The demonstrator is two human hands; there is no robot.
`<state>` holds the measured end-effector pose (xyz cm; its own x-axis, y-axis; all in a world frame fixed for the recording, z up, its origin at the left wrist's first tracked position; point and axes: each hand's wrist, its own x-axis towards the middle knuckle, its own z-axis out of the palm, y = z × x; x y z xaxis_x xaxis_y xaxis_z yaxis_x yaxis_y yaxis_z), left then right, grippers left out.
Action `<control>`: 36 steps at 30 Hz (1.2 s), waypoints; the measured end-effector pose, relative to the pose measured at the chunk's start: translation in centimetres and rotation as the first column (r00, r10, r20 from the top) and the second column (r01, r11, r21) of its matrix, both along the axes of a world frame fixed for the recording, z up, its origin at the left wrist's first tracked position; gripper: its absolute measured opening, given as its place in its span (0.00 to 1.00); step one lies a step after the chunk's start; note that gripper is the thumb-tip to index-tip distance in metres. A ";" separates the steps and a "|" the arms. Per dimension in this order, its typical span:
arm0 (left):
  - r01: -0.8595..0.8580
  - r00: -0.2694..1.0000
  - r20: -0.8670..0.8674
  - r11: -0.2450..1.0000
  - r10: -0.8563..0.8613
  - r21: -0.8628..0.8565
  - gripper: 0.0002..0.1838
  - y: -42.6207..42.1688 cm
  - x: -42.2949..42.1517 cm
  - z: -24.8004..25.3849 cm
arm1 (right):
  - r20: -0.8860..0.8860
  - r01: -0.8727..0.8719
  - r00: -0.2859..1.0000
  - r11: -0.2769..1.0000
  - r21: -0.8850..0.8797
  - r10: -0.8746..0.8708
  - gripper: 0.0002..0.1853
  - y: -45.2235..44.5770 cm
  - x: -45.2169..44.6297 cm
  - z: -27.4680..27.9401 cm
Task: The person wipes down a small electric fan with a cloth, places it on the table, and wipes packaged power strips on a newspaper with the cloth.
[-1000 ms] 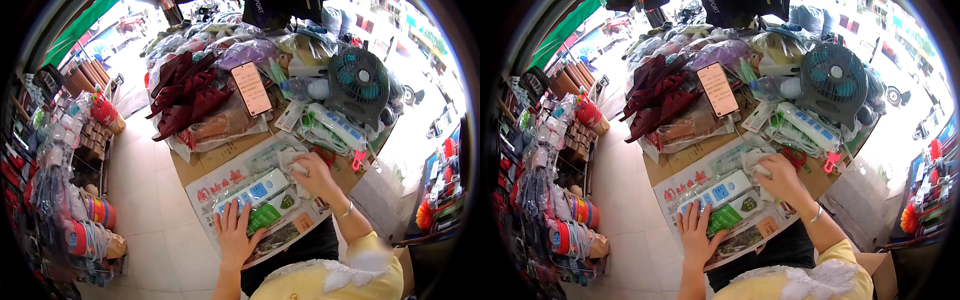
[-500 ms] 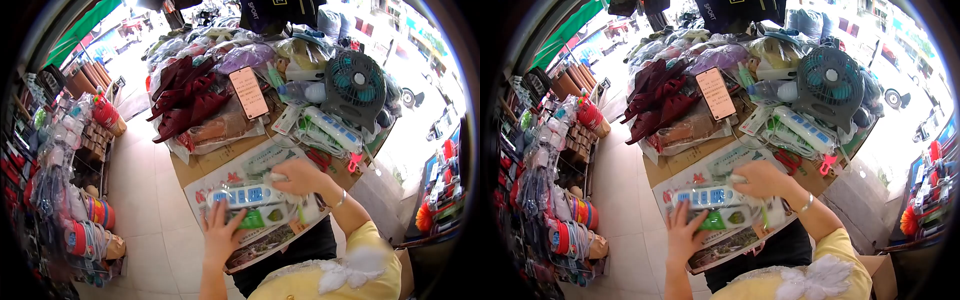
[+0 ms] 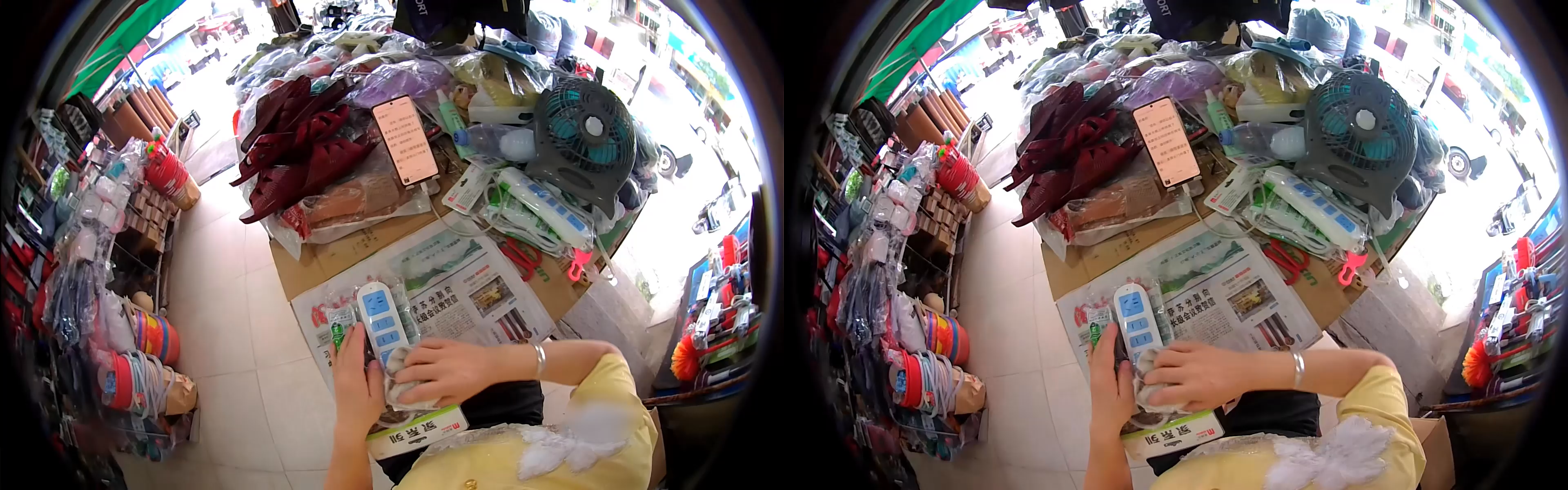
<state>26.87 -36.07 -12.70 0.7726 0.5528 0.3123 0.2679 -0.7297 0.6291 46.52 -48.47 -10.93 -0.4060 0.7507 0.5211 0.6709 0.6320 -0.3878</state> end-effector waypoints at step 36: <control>0.430 0.896 0.013 0.862 -0.443 -0.267 0.56 5.8 5.4 0.2 | -0.012 0.591 0.805 0.799 0.114 -0.594 0.20 4.9 7.8 -0.9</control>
<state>32.27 -30.24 -12.50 0.9637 0.2110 0.1635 -0.0065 -0.5939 0.8045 54.31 -43.59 -11.79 0.0862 0.7891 0.6082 0.9360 0.1449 -0.3207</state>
